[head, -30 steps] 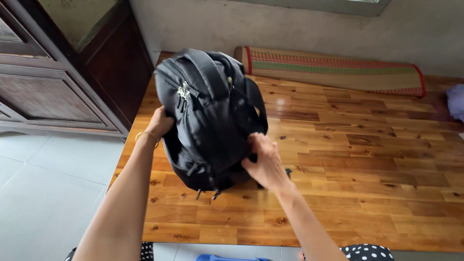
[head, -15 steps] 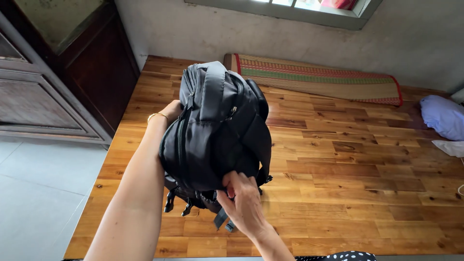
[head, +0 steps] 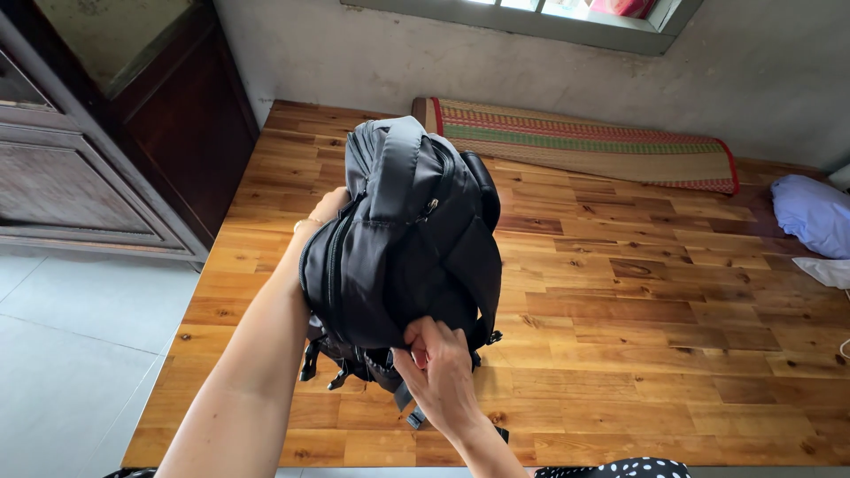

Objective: The person unzips a backpack on a wooden table, fastens the side and chest buckles, and adjusts the straps. They then lift the bag by the top handle and shoulder straps before zipping the compartments closed.

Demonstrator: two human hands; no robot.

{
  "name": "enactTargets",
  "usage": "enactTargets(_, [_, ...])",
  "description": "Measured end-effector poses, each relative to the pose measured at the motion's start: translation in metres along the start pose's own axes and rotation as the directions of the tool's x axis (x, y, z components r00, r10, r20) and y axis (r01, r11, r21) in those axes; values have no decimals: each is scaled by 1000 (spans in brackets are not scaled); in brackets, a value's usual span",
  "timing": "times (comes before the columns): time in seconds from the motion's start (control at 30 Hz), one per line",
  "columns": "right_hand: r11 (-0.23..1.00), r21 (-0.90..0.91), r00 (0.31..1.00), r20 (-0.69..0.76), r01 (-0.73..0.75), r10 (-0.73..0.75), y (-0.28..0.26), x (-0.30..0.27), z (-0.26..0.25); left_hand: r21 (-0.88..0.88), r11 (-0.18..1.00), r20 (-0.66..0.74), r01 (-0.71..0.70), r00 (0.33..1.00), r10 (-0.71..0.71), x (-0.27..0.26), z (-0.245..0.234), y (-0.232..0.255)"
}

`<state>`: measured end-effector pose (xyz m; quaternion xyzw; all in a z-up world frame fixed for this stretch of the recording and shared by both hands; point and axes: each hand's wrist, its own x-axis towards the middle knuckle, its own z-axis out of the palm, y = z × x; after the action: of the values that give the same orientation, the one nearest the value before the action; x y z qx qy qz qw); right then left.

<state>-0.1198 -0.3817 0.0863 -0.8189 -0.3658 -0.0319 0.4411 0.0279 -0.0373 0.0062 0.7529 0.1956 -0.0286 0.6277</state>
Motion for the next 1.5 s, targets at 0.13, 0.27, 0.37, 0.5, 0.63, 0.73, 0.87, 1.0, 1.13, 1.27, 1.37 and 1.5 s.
enactTargets(0.13, [1000,21,999,-49,16,-15,3,-1,3,457,857,-104,-237,943,316,-38,11,-3])
enactTargets(0.27, [992,39,987,-115,118,-113,6,-6,3,335,873,-243,-355,862,444,-84,12,-18])
enactTargets(0.37, [980,190,996,-82,61,-46,12,-7,2,139,916,-252,-376,881,400,-132,13,-45])
enactTargets(0.5, [880,470,997,70,-64,35,43,-9,-17,-156,948,-412,-278,890,194,-188,34,-101])
enactTargets(0.63, [611,743,928,33,-272,372,105,-17,-33,-466,885,-429,-13,878,-214,-233,71,-157])
enactTargets(0.73, [475,777,809,75,-414,583,157,-31,-45,-562,825,-379,53,870,-314,-263,101,-183])
enactTargets(0.87, [368,742,703,191,-560,685,177,-64,-42,-477,870,-497,-123,854,-152,-299,125,-164])
enactTargets(1.0, [650,601,819,14,-465,574,137,-73,-30,-115,909,-686,-400,694,218,-319,136,-95])
enactTargets(1.13, [898,402,961,-121,-182,249,89,-53,-26,488,726,-618,-485,396,679,-329,125,-16])
enactTargets(1.27, [986,49,980,-117,-157,161,73,-28,-18,505,738,-482,-448,563,671,-298,94,45])
enactTargets(1.37, [996,-6,987,-139,-86,84,81,-9,-23,649,613,-377,-452,509,774,-273,91,69])
enactTargets(1.5, [988,63,988,-52,-144,147,109,19,-43,552,681,-363,-482,596,716,-260,101,86])
